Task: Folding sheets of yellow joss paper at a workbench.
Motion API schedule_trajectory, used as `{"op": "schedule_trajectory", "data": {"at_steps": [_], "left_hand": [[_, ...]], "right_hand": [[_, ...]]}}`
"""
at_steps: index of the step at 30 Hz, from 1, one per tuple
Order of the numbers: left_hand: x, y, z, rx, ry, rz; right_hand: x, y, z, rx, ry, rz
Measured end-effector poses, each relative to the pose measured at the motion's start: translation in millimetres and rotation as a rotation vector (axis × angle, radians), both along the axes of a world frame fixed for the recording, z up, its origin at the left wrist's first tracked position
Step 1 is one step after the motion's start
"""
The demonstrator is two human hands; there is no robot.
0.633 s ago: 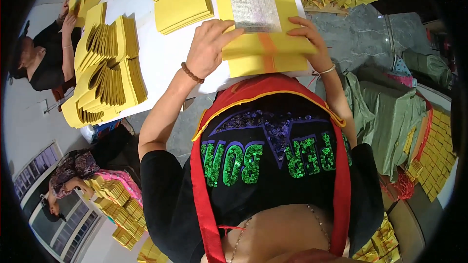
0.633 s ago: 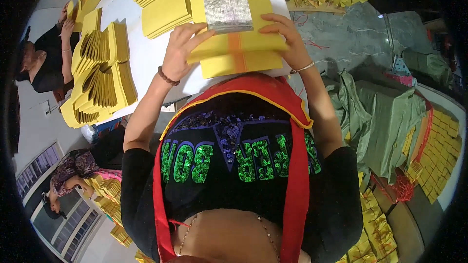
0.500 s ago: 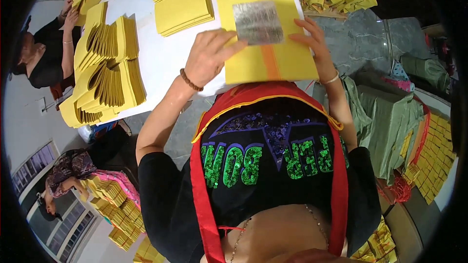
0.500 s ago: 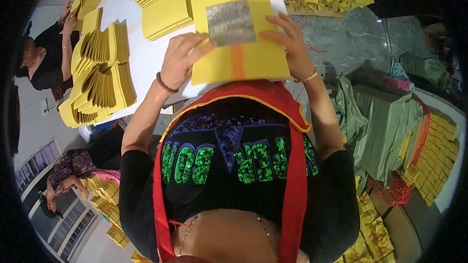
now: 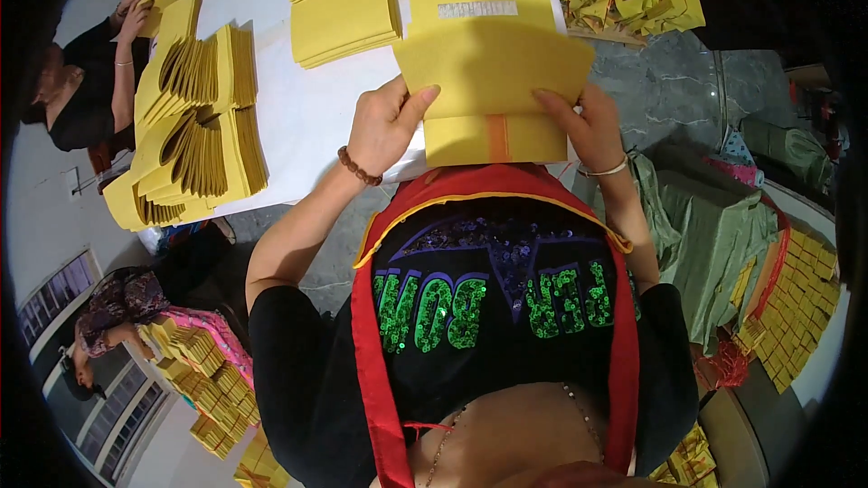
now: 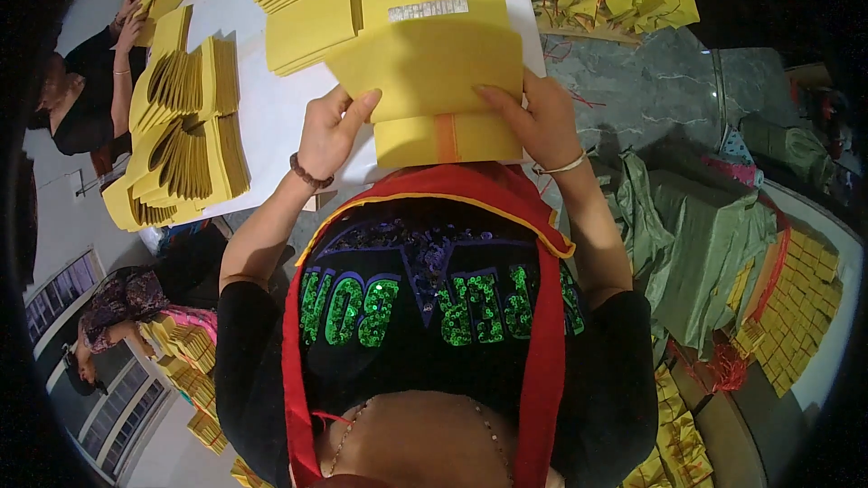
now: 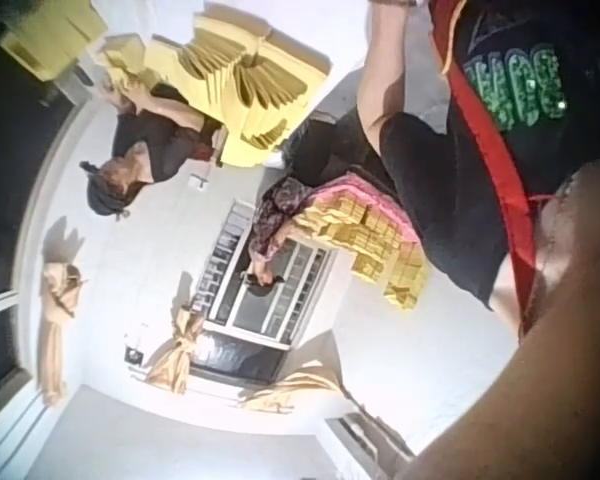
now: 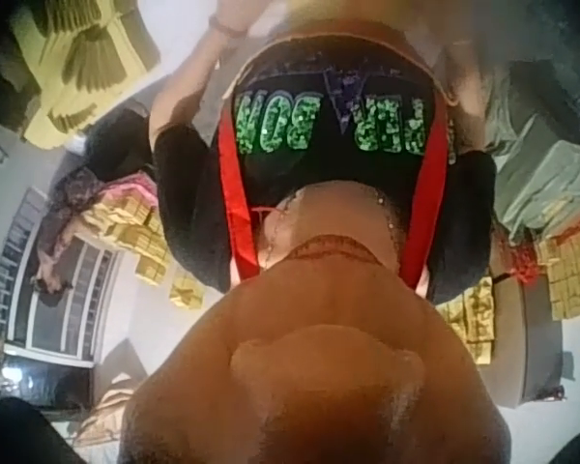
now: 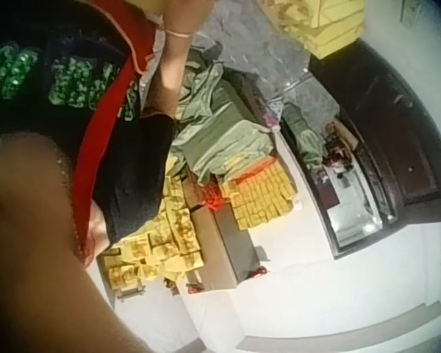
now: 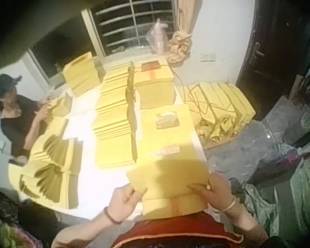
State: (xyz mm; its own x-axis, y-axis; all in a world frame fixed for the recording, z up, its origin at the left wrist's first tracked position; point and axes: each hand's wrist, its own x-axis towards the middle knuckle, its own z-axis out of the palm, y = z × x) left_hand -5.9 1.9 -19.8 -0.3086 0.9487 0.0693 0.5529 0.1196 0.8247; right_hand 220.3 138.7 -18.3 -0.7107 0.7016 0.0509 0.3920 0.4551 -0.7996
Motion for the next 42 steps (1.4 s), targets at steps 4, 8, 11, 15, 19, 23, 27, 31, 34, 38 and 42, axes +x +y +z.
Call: {"op": "schedule_trajectory", "data": {"at_steps": [4,8,11,15,19,23,27,31,34,38,42], "left_hand": [[-4.4,13.7,-3.2,-0.187,-0.41,0.112],[-9.7,17.1,-16.8,-0.233,-0.571,0.133],[-9.5,20.1,-13.9,-0.251,-0.625,0.14],[-8.5,22.5,-6.3,-0.271,-0.666,0.164],[-10.3,25.2,-2.6,-0.302,-0.746,0.175],[-9.8,26.1,-4.4,-0.302,-0.776,0.202],[-10.6,24.9,-4.7,-0.296,-0.759,0.19],[-10.4,23.2,-10.5,-0.27,-0.699,0.214],[-3.6,20.9,2.2,-0.122,-0.405,0.262],[5.5,30.2,31.6,0.379,0.548,-0.042],[28.5,56.7,23.9,0.218,0.634,-0.281]], "right_hand": [[-12.3,-1.5,-4.9,-0.177,0.174,-0.204],[-11.8,0.0,1.1,-0.011,0.05,-0.144],[-13.7,-5.7,-5.0,-0.158,0.209,-0.234],[-14.6,-2.3,-6.5,-0.254,0.222,-0.255],[-16.7,1.8,-7.5,-0.035,0.078,-0.193],[-18.9,1.5,-6.9,-0.089,0.017,-0.234],[-18.8,1.8,-7.3,-0.106,-0.011,-0.234],[-17.8,1.5,-11.3,-0.081,-0.009,-0.25],[-17.5,1.7,-11.5,-0.063,-0.013,-0.266],[-19.4,0.5,-2.4,-0.047,-0.107,-0.263],[-17.8,2.2,-5.5,0.013,-0.087,-0.235]]}}
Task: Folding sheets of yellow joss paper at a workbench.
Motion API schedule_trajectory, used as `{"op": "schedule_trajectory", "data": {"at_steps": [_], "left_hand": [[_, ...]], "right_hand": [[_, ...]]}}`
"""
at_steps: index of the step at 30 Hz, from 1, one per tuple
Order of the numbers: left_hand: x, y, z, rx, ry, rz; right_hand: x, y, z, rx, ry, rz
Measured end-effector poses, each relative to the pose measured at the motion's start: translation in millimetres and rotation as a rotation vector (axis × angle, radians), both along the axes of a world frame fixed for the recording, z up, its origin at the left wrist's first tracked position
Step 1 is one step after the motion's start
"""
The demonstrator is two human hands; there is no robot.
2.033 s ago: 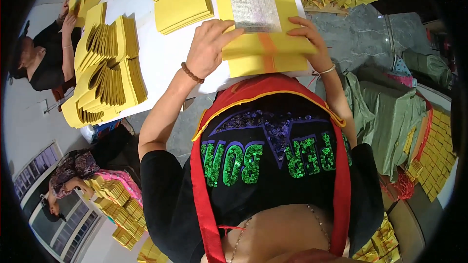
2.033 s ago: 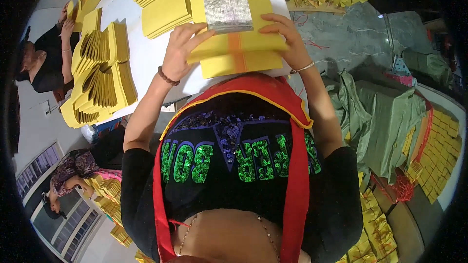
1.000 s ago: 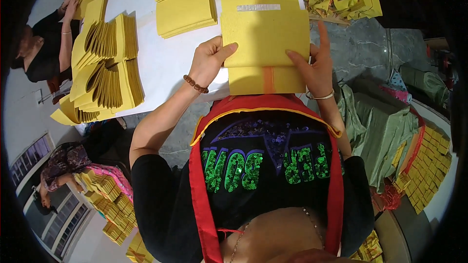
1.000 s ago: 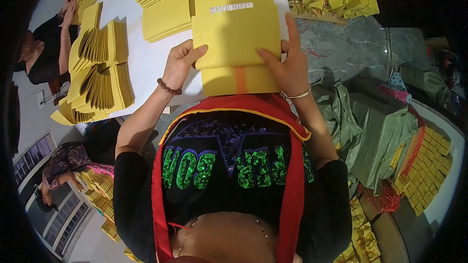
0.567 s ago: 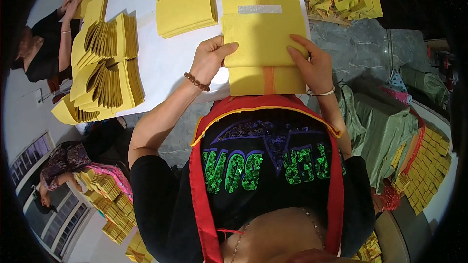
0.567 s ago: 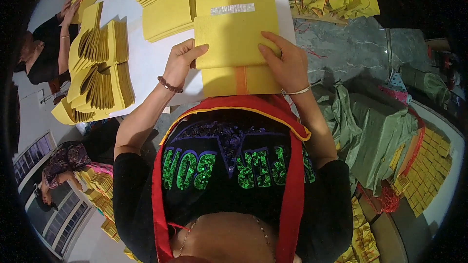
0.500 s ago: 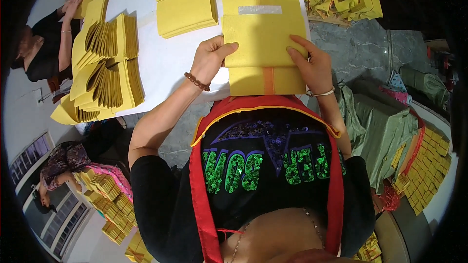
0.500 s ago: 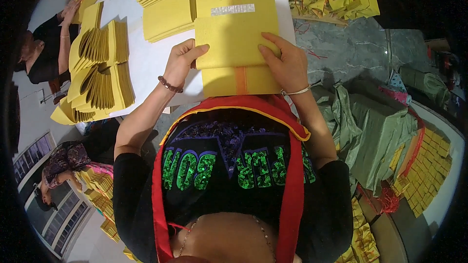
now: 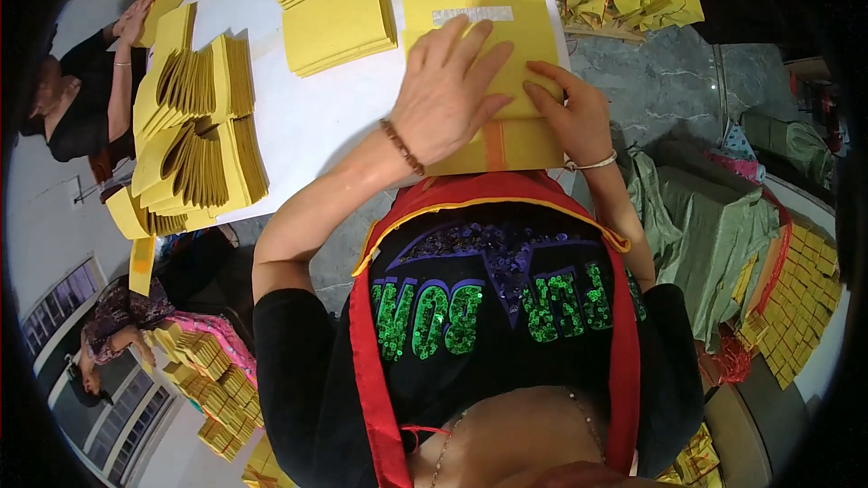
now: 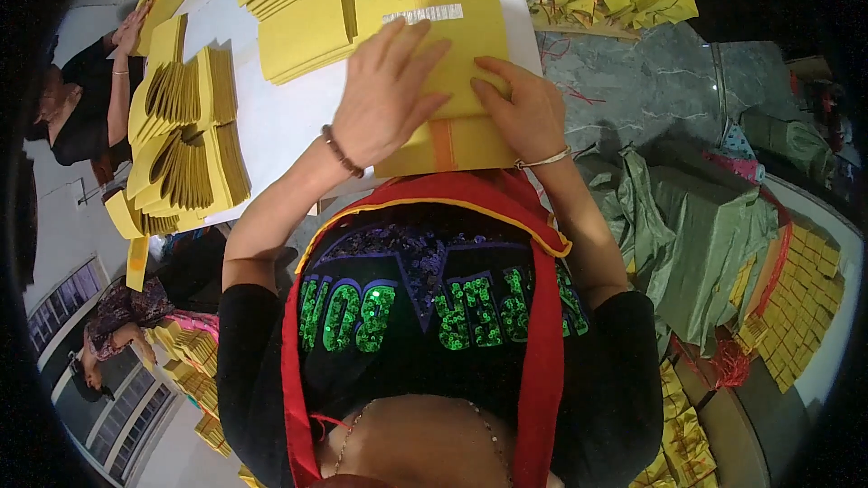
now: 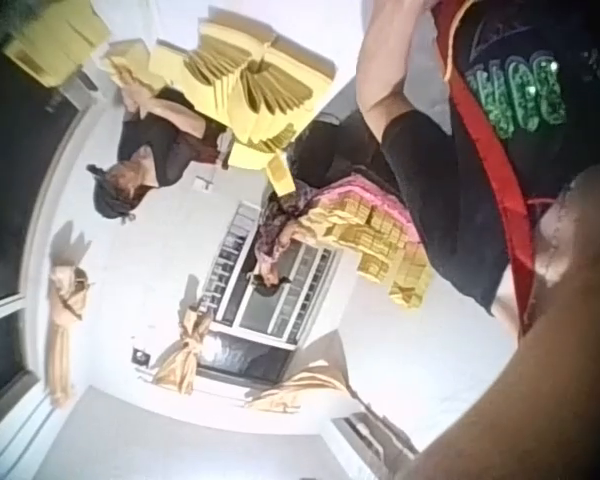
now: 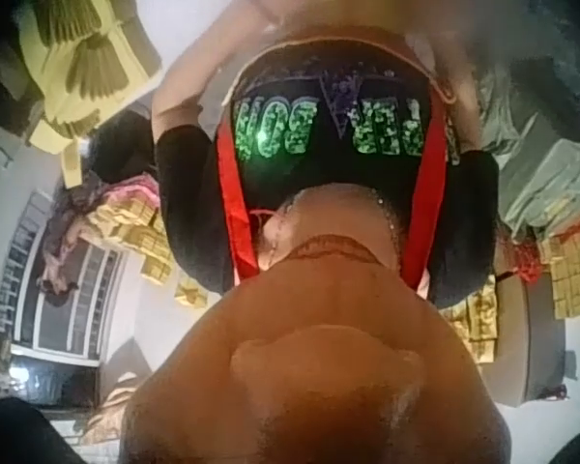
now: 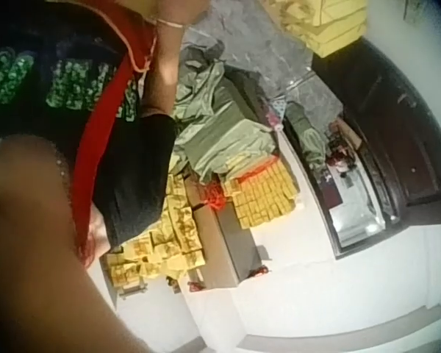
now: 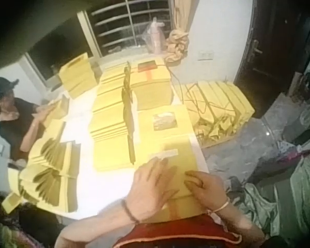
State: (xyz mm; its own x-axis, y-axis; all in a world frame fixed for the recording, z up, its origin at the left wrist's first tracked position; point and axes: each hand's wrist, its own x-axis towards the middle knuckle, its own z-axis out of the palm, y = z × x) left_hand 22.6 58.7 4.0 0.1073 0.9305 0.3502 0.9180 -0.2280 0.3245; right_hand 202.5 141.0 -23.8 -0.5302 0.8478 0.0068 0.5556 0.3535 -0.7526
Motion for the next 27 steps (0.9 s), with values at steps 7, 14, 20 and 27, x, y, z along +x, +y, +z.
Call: {"op": "schedule_trajectory", "data": {"at_steps": [7,14,20,27], "left_hand": [[1.0,-3.3,-40.2,-0.116,0.149,0.01],[1.5,-1.1,-39.0,-0.14,0.181,-0.017],[-0.8,-1.7,-37.1,-0.144,-0.002,0.016],[-17.0,-12.7,-23.4,-0.082,-0.129,-0.157]], "right_hand": [[-1.7,-4.5,13.6,0.129,-0.231,0.032],[-4.7,-8.1,-0.4,0.58,-0.407,0.359],[0.0,-2.2,-18.0,0.534,-0.324,0.403],[-3.7,-5.7,-10.2,0.506,-0.498,0.404]]}}
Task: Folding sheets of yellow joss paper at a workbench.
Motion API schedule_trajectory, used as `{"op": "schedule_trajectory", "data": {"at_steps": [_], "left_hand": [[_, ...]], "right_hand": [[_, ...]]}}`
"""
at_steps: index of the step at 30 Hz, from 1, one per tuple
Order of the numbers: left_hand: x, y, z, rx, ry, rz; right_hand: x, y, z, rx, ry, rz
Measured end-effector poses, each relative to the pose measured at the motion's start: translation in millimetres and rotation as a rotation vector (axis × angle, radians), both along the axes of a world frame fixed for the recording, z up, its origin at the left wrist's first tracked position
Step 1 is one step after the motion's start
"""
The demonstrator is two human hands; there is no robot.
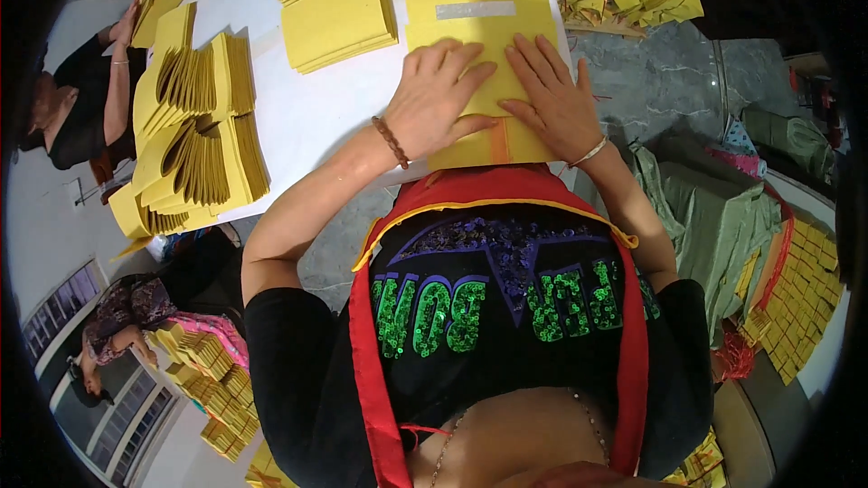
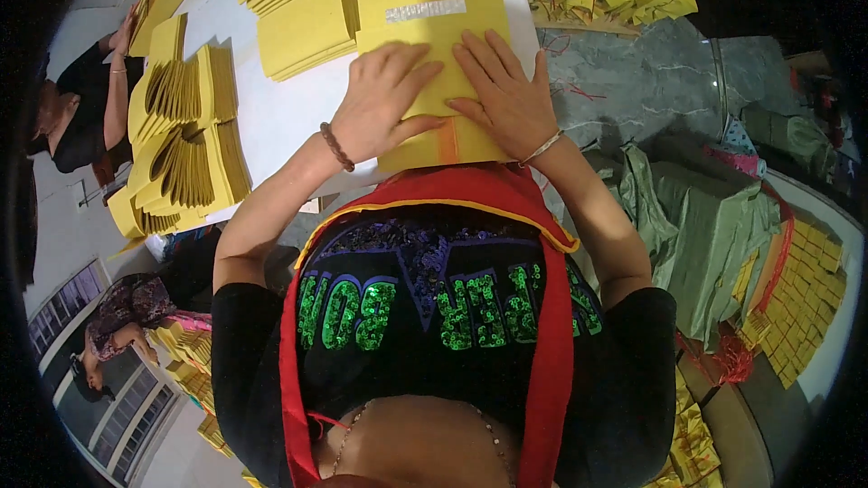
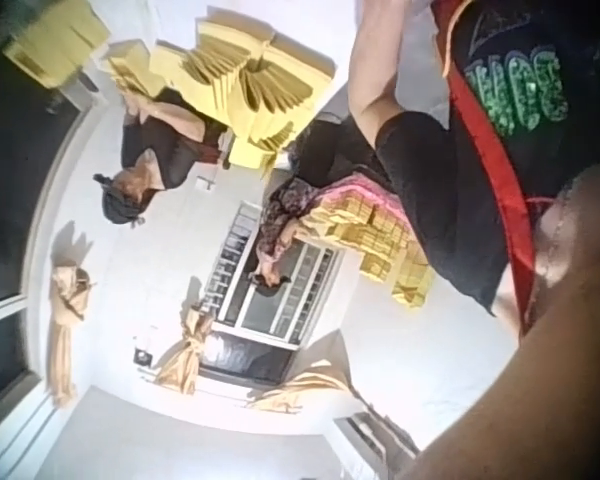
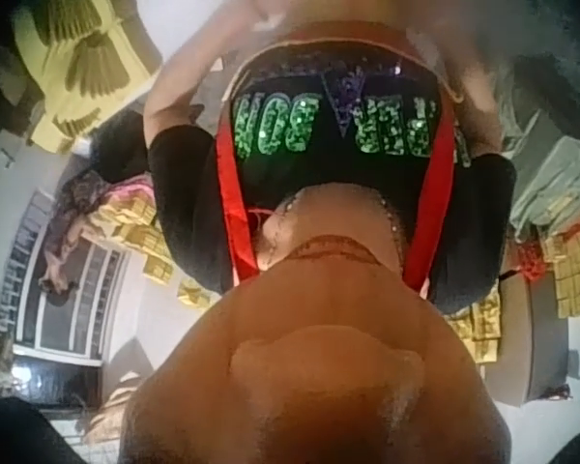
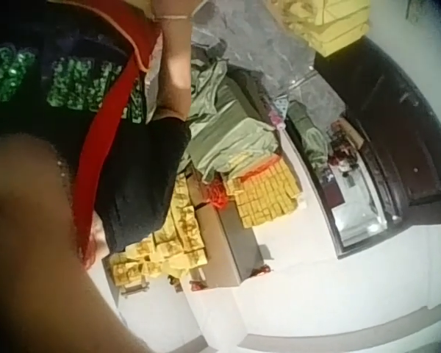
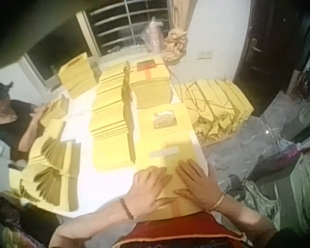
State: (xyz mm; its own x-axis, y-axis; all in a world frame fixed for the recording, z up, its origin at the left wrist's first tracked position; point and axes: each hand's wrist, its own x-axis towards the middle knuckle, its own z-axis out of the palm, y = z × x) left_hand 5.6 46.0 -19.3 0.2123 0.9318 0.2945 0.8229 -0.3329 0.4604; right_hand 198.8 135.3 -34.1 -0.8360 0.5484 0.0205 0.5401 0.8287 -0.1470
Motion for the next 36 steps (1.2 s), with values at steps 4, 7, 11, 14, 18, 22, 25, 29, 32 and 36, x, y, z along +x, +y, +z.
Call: {"op": "schedule_trajectory", "data": {"at_steps": [4,7,11,14,18,22,25,29,32,36], "left_hand": [[9.9,-0.6,5.2,0.01,0.33,-0.043],[27.1,-1.2,2.0,0.047,0.581,0.091],[22.8,13.8,-0.9,0.021,0.513,0.082],[-13.8,9.5,26.3,0.132,0.189,0.178],[-86.6,-3.4,18.4,0.358,0.202,0.409],[-149.2,-6.9,-47.8,0.334,0.53,0.498],[-164.3,-1.3,-79.8,0.308,0.59,0.483],[-169.2,-0.1,-99.6,0.166,0.629,0.458],[-174.8,-0.3,-100.8,-0.022,0.59,0.431],[-171.1,2.2,-97.5,-0.243,0.623,0.409]], "right_hand": [[7.1,19.8,-10.6,-0.222,0.226,0.125],[16.0,33.1,3.3,-0.943,0.63,0.057],[25.6,35.6,6.4,-1.274,1.134,-0.319],[39.0,36.5,1.8,-1.14,1.139,-0.428],[49.7,31.3,-8.5,-1.137,1.146,-0.518],[44.4,22.9,-21.2,-1.194,1.156,-0.581],[35.2,15.1,-25.8,-1.184,1.096,-0.575],[33.9,11.4,-26.1,-1.168,1.078,-0.547],[33.8,10.7,-27.9,-1.189,1.081,-0.544],[33.7,9.1,-29.8,-1.17,1.081,-0.554]]}}
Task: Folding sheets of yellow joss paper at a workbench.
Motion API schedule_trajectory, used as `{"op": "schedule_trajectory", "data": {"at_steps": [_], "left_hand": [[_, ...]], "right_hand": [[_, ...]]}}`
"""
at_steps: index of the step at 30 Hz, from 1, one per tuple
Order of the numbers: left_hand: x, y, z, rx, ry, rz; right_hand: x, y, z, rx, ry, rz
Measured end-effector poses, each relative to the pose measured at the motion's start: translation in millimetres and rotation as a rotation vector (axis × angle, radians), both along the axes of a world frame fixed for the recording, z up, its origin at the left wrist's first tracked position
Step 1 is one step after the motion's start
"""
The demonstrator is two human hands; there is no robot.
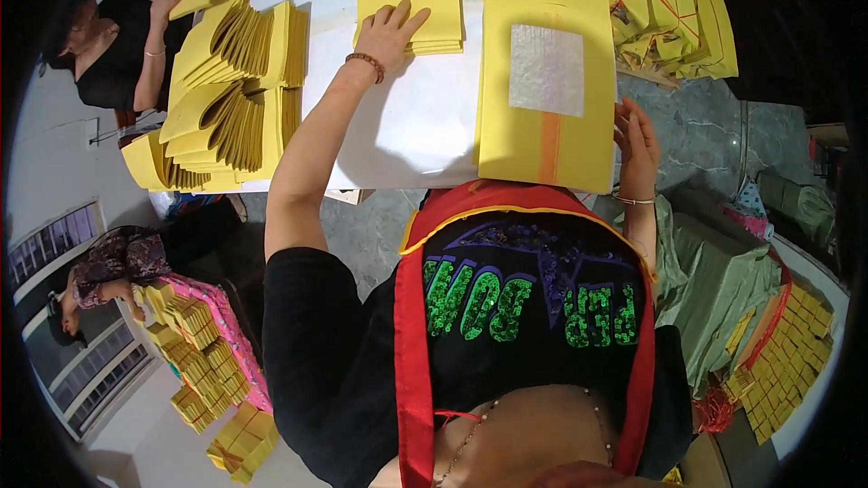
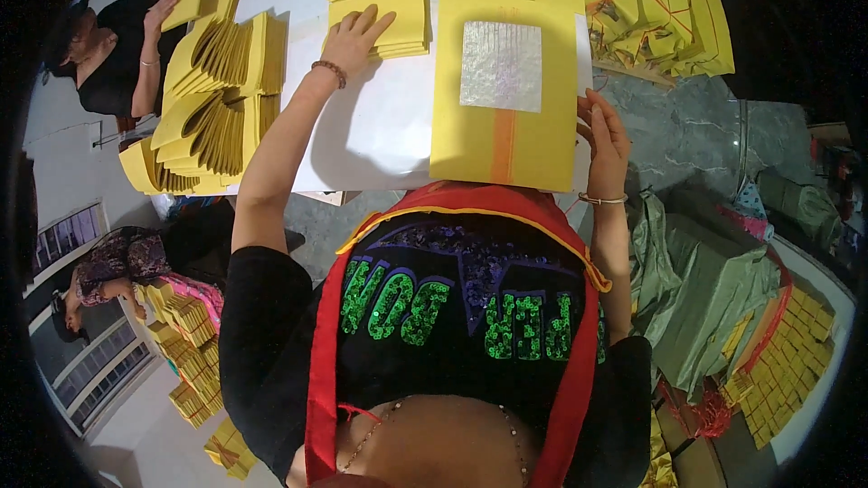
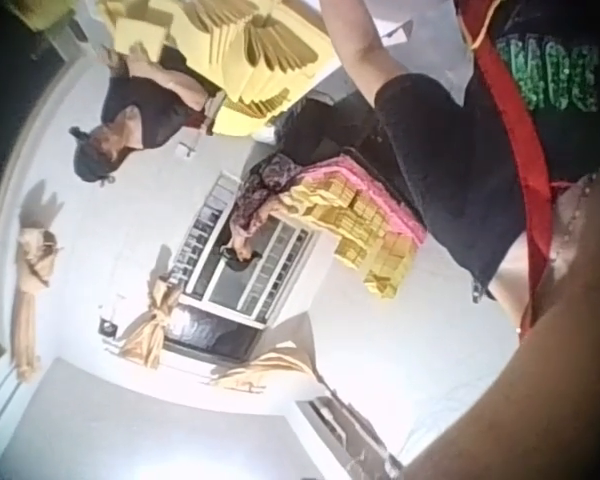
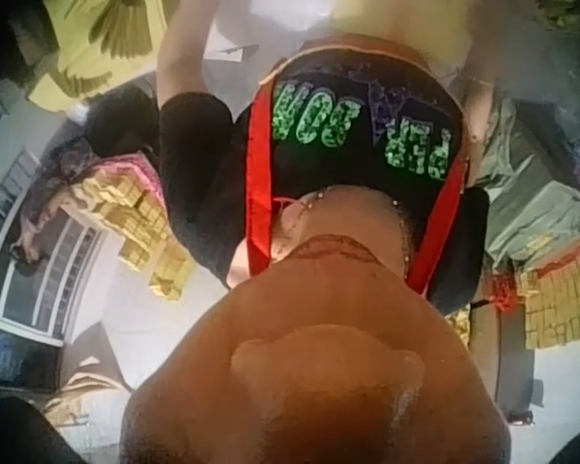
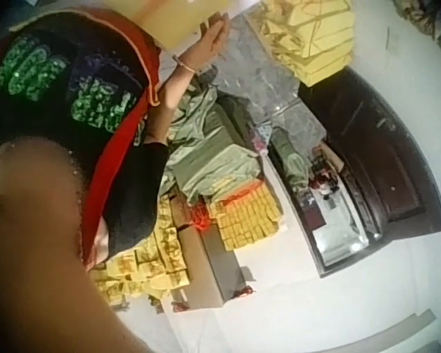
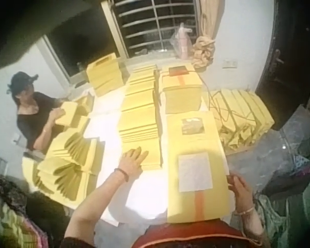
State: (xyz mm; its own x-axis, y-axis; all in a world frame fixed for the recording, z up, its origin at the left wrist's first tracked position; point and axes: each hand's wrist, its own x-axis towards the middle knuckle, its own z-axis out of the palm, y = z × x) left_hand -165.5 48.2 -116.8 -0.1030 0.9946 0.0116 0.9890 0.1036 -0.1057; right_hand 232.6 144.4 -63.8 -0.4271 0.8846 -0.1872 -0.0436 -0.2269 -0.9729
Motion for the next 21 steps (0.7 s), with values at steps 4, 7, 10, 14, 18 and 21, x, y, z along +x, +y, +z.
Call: {"op": "schedule_trajectory", "data": {"at_steps": [4,7,10,14,18,21], "left_hand": [[9.9,-3.4,-7.3,-0.088,-0.046,0.086],[10.2,-6.4,-15.2,-0.07,-0.04,0.104],[4.8,-4.9,-16.5,-0.044,-0.05,0.077],[-5.3,-4.1,-9.5,-0.034,-0.105,0.026],[-5.8,-3.1,-4.0,-0.058,-0.065,0.036],[-2.2,-1.7,4.8,-0.068,-0.059,0.037]], "right_hand": [[0.2,-0.9,-3.4,0.01,0.011,-0.024],[-0.9,-3.7,-6.4,0.059,-0.004,-0.042],[2.1,-3.7,-1.2,0.325,-0.09,-0.003],[5.7,-0.6,8.6,0.867,-0.32,0.223],[2.3,-6.2,4.6,0.871,-0.383,0.285],[2.6,-8.9,5.8,0.737,-0.332,0.266]]}}
